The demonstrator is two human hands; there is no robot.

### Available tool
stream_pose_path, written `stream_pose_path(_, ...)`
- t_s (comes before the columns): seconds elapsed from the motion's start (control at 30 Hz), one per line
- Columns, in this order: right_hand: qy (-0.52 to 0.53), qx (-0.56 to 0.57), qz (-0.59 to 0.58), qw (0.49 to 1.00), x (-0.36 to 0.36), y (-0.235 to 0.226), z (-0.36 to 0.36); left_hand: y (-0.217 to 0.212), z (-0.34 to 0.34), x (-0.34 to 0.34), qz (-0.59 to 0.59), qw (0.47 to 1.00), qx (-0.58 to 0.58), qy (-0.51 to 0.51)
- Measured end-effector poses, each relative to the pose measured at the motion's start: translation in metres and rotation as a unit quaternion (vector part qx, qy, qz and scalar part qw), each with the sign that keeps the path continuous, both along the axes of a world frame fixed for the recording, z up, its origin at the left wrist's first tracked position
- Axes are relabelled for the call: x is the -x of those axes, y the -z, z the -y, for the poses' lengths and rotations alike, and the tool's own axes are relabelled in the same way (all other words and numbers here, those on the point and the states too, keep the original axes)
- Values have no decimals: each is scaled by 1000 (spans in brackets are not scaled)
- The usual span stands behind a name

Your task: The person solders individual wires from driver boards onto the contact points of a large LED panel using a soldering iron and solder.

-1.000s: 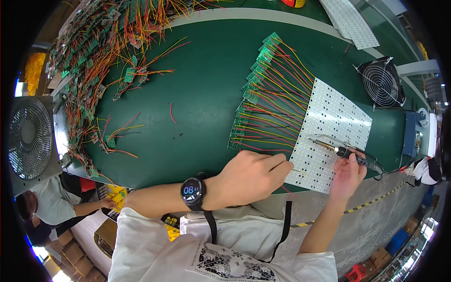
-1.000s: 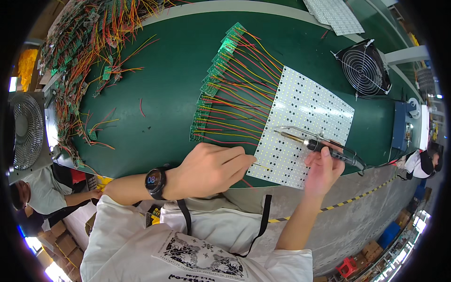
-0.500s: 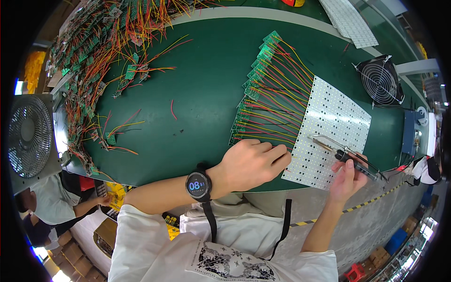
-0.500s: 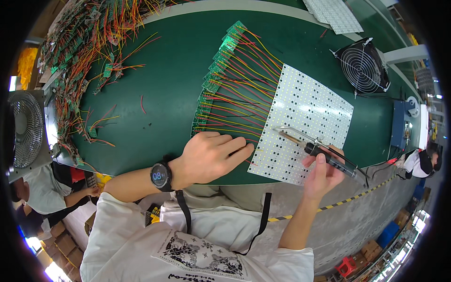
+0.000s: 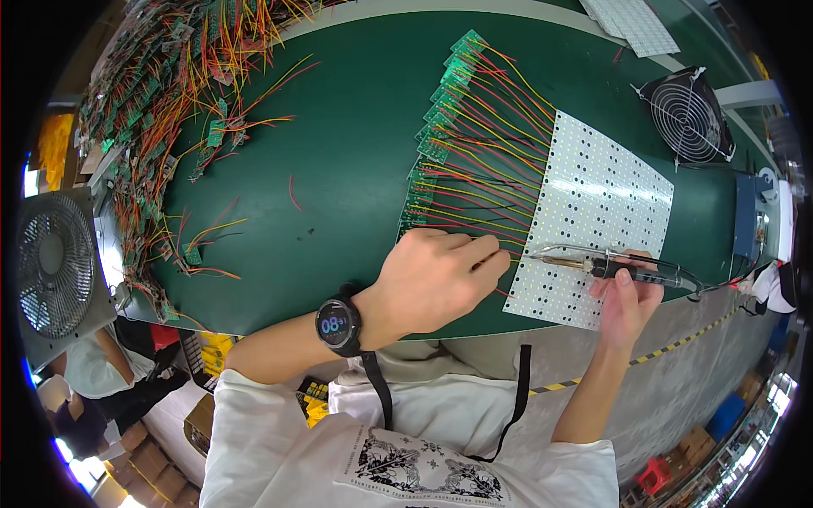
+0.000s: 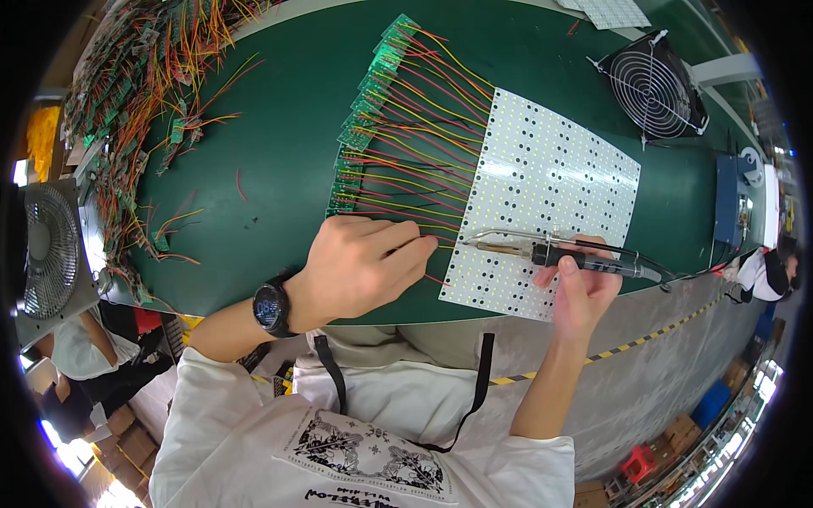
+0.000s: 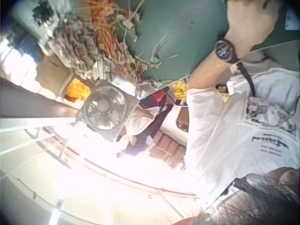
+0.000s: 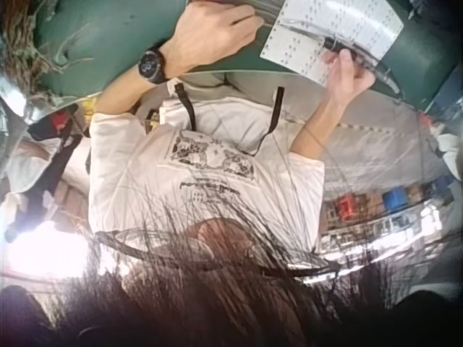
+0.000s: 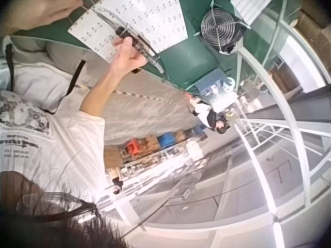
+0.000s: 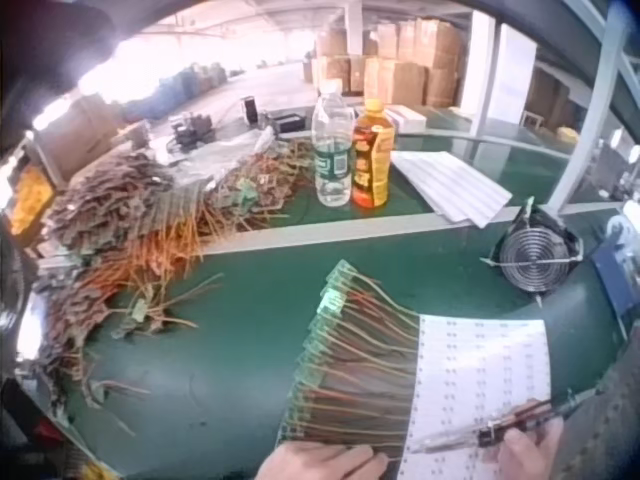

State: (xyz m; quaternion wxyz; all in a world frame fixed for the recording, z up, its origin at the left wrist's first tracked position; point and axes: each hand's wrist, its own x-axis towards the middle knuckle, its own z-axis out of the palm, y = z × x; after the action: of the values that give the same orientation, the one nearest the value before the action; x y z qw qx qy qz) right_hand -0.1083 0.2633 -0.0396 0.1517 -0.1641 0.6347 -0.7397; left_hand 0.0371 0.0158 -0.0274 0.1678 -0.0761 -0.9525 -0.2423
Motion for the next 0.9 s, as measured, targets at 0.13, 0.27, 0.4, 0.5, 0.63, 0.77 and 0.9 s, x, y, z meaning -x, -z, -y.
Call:
stream_pose_path(0.13,4,-19,-26,999,-2,1,1,-1,-2,0,-4,1000,-15,-10)
stream_pose_path(0.27,2,-27,-27,999,-3,1,0,0,-2,1,-7,1000,-13,-11)
stream_pose_path(0.4,-12,-24,-25,999,-2,2,-2,0,-2,1,-4,1000,-15,-14)
stream_pose_path(0.5,-15,-29,-31,999,-2,3,-2,0,-2,1,-4,1000,-9,-11)
stream_pose_path(0.63,-17,-31,-32,999,-3,1,0,2,-1,0,-3,1000,-5,-12)
stream_pose_path(0.77,-25,-38,-37,998,-3,0,0,3,-1,0,0,1000,0,-10)
stream_pose_path(0.9,-22,-36,-33,999,-3,1,-1,2,-1,0,6,1000,4,-5)
